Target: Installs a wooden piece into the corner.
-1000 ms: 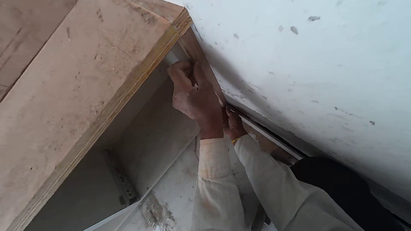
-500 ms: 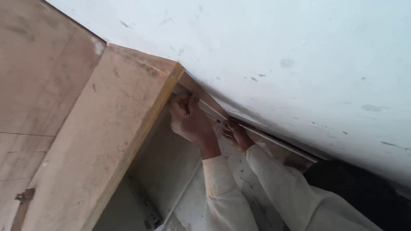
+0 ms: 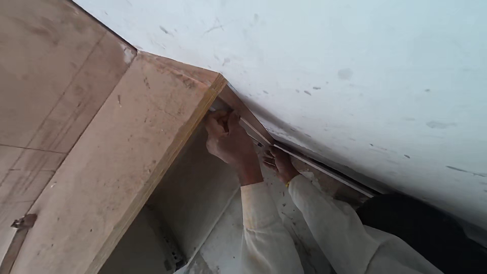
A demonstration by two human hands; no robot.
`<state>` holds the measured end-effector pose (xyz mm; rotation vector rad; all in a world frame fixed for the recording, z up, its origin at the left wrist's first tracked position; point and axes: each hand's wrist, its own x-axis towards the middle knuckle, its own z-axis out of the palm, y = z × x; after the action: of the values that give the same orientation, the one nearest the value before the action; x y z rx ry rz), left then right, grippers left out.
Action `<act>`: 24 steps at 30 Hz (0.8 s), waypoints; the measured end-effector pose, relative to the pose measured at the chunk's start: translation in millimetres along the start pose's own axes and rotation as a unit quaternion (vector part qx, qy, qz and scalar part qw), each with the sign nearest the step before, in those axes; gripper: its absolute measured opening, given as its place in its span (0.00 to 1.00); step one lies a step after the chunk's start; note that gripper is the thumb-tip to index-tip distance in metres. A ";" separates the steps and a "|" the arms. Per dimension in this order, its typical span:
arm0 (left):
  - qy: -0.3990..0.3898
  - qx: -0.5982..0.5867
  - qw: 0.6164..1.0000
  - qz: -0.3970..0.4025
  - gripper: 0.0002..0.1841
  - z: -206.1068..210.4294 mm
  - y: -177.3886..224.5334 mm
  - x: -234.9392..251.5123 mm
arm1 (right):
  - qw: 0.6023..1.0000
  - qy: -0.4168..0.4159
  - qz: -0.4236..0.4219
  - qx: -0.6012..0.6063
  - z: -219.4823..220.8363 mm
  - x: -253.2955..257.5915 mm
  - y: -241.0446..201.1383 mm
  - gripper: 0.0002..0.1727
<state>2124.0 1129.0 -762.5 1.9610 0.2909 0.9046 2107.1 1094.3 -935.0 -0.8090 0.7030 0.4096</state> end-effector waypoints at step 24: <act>-0.160 -0.208 0.964 -0.036 0.10 -35.3 -13.3 -4.9 | 0.839 0.062 -0.118 -0.528 18.4 -7.9 -26.1 0.22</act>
<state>2098.1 1156.7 -765.3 1.6560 -0.0181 0.5356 2124.3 1091.4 -907.1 -1.9688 0.4414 0.5191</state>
